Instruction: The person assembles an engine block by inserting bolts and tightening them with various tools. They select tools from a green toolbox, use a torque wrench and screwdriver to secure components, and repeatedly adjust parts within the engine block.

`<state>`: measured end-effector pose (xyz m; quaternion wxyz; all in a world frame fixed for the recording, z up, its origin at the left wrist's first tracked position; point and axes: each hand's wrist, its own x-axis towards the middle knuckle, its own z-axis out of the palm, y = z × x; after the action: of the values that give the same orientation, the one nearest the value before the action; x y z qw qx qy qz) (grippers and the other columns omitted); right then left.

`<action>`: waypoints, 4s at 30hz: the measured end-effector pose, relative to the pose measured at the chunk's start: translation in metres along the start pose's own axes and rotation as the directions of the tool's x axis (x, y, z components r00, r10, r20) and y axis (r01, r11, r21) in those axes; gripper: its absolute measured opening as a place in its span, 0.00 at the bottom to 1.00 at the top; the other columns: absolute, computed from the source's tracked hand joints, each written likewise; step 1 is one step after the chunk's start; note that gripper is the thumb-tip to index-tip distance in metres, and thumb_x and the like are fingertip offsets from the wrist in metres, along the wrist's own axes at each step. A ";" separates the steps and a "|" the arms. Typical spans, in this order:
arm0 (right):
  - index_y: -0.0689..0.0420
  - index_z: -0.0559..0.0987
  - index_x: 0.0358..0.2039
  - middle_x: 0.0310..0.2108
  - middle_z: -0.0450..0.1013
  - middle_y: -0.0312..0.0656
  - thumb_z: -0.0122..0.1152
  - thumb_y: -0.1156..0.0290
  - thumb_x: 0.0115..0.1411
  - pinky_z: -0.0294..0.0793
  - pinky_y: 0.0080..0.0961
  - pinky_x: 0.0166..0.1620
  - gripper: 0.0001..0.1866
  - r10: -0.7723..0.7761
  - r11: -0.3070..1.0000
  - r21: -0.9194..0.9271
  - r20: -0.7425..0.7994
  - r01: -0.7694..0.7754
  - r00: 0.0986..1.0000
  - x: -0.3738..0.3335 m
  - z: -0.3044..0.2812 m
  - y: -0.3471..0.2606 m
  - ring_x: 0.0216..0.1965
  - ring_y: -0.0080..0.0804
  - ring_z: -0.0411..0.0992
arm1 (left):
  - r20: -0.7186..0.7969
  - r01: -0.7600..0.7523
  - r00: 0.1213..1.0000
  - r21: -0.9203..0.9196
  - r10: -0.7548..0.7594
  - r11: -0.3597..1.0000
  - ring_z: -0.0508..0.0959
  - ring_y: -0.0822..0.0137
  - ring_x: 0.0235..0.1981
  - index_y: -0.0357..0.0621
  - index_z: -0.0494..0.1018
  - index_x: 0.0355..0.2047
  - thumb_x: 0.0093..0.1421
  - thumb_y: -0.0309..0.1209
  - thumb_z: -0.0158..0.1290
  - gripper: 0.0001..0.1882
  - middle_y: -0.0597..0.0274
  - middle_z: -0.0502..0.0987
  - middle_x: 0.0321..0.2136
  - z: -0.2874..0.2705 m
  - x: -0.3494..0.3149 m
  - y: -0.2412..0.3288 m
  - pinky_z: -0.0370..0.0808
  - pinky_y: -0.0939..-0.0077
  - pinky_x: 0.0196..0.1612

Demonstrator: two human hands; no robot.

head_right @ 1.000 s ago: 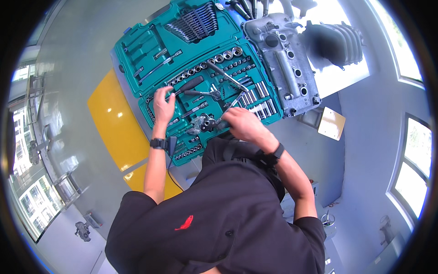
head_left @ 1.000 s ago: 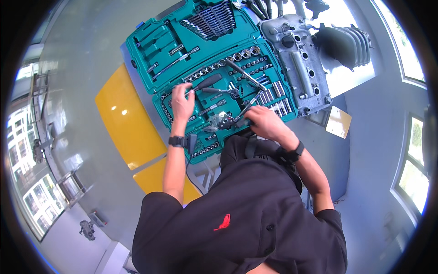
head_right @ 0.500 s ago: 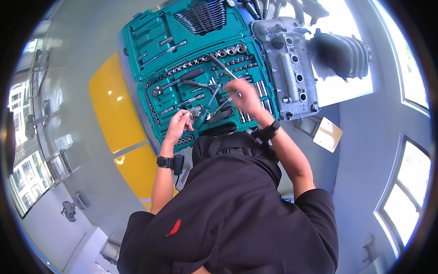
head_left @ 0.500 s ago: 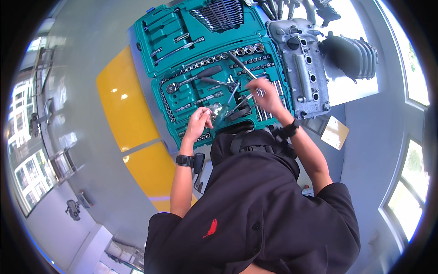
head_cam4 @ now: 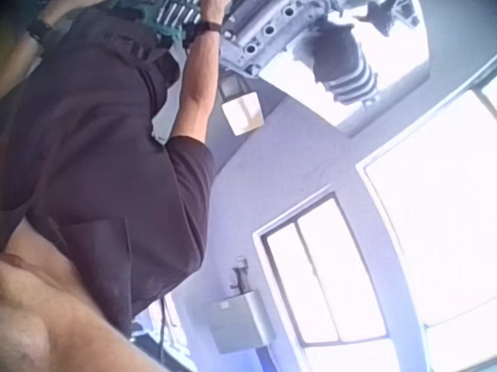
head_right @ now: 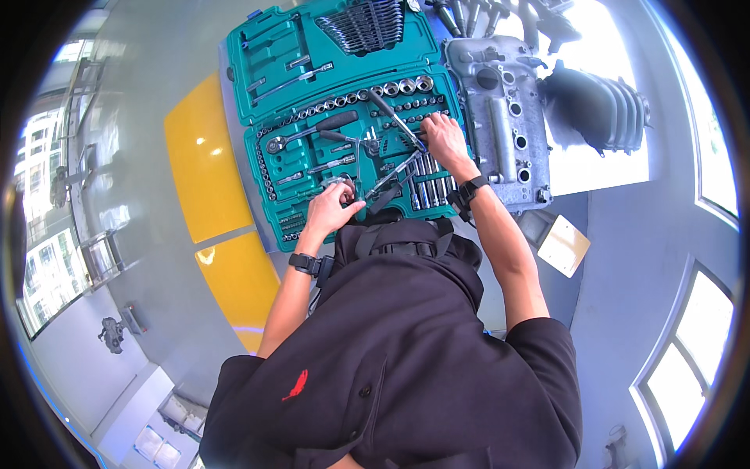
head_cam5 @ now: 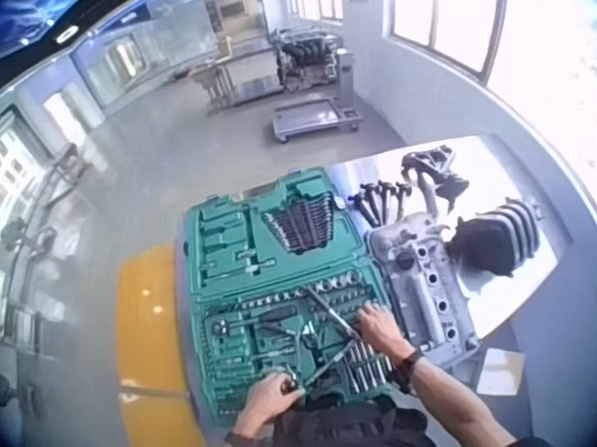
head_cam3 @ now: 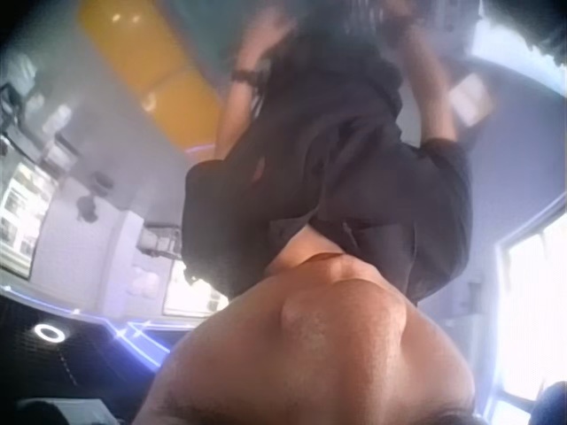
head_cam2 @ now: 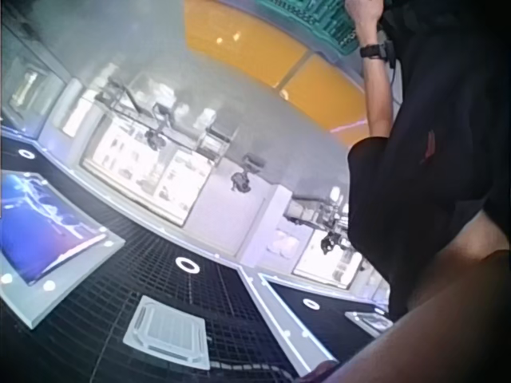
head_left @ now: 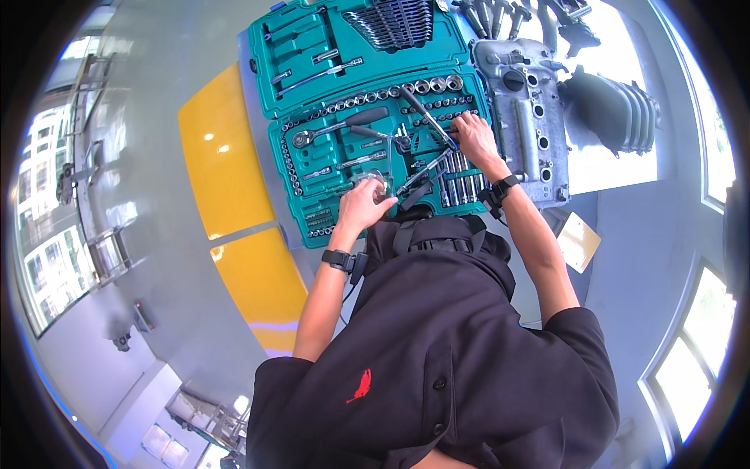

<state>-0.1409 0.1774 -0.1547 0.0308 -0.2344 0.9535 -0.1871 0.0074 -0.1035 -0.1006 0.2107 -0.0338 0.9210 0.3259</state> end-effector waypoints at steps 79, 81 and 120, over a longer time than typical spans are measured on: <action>0.53 0.81 0.36 0.29 0.72 0.39 0.67 0.70 0.54 0.73 0.33 0.29 0.09 -0.187 0.820 0.528 -0.117 0.220 0.975 -0.028 -0.118 -0.140 0.27 0.38 0.73 | -0.227 -0.211 0.974 -0.903 0.001 0.374 0.82 0.63 0.28 0.40 0.66 0.35 0.67 0.62 0.20 0.38 0.52 0.79 0.28 -0.043 -0.047 0.061 0.80 0.71 0.34; 0.52 0.81 0.36 0.28 0.72 0.36 0.69 0.71 0.50 0.73 0.30 0.30 0.11 -0.352 0.758 0.496 -0.235 0.423 0.906 -0.024 -0.123 -0.158 0.28 0.34 0.72 | -0.233 -0.245 0.969 -0.870 0.082 0.429 0.80 0.68 0.29 0.36 0.69 0.36 0.70 0.57 0.20 0.38 0.57 0.78 0.29 -0.044 -0.044 0.066 0.77 0.76 0.37; 0.61 0.72 0.38 0.31 0.68 0.42 0.60 0.74 0.53 0.75 0.31 0.29 0.12 -0.397 0.887 0.295 0.091 0.356 0.913 -0.101 -0.111 -0.117 0.32 0.36 0.73 | 0.630 -0.054 0.727 -0.346 0.274 0.937 0.76 0.47 0.39 0.36 0.61 0.49 0.65 0.63 0.37 0.37 0.42 0.75 0.35 -0.048 -0.013 0.104 0.71 0.59 0.41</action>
<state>-0.0164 0.1660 -0.0109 0.0968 -0.4221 0.8497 -0.3008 -0.0189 -0.0523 -0.0007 0.4891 0.1361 0.7214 0.4710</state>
